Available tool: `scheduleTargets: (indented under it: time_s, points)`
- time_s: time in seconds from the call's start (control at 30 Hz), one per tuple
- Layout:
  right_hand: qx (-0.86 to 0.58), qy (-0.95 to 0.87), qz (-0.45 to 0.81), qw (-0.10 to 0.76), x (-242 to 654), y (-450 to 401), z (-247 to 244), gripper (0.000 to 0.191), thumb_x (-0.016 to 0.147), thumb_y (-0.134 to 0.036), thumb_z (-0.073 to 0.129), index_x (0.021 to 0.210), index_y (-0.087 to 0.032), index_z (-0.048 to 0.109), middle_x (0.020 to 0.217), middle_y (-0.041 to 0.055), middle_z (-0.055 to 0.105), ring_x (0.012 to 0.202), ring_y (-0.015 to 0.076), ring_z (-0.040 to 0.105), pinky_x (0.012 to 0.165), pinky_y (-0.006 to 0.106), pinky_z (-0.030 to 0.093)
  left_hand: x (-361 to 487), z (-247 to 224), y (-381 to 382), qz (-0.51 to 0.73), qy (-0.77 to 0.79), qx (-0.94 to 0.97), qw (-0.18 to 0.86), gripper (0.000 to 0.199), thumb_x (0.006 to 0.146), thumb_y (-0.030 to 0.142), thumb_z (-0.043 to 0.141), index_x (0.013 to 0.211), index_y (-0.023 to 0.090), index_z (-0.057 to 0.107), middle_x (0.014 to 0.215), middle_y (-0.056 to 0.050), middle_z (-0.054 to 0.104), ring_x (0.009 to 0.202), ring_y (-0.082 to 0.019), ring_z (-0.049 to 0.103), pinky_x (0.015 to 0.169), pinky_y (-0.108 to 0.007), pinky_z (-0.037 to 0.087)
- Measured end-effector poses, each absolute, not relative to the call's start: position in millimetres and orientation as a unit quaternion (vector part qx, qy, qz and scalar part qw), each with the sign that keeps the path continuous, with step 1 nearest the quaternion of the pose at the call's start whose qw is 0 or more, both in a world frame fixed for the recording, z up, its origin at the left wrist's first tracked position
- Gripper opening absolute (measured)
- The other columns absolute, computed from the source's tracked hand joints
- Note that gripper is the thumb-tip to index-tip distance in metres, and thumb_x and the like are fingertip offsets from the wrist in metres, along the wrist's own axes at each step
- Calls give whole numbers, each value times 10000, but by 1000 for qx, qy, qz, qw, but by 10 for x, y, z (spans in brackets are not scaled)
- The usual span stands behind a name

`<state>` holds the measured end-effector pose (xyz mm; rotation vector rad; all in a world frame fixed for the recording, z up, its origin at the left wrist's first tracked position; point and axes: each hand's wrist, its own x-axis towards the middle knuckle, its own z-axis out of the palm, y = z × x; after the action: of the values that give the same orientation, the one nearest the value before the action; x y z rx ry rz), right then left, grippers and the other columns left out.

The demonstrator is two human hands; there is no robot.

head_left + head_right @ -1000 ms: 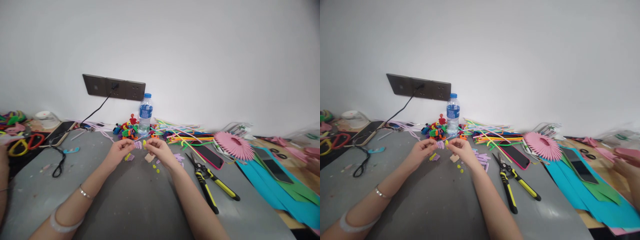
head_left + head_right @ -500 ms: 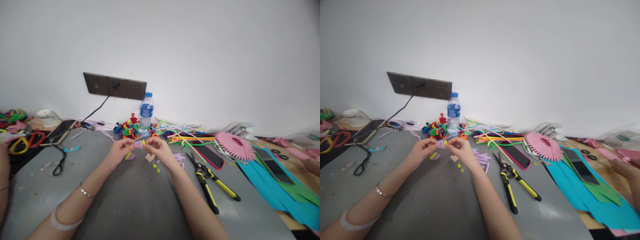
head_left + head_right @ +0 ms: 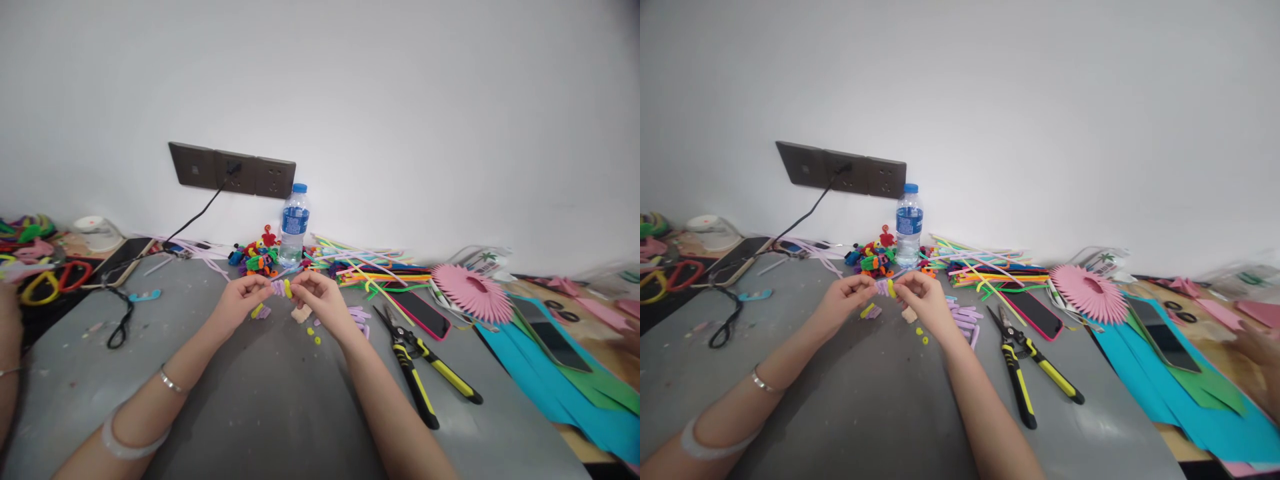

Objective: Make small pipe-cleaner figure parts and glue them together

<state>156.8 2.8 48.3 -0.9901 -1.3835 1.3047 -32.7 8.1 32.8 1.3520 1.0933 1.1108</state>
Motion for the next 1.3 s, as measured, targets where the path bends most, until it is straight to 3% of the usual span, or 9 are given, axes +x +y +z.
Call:
scheduleTargets:
  time_s: [0.43, 0.83, 1.3]
  points:
    - [-411, -569, 520, 486, 1567, 16, 440, 230, 713, -378, 736, 801, -188, 642, 739, 13, 616, 624, 134, 569, 530, 243, 465, -345, 293, 80, 448, 454, 592, 492, 346, 710, 482, 726, 744, 144, 660, 532, 61, 405, 481, -72, 306, 481, -198, 259]
    - [-414, -568, 519, 487, 1549, -22, 508, 257, 703, -404, 746, 758, -196, 605, 727, 11, 599, 628, 133, 544, 524, 239, 470, -318, 330, 63, 478, 453, 615, 434, 299, 714, 454, 710, 712, 161, 651, 521, 93, 201, 485, -76, 215, 470, -205, 218]
    - [-411, -558, 538, 479, 1533, -35, 508, 284, 690, -427, 762, 751, -199, 605, 684, 5, 623, 637, 148, 590, 547, 250, 473, -298, 386, 18, 485, 455, 623, 412, 275, 711, 438, 694, 701, 167, 644, 525, 92, 192, 482, -79, 204, 481, -218, 211]
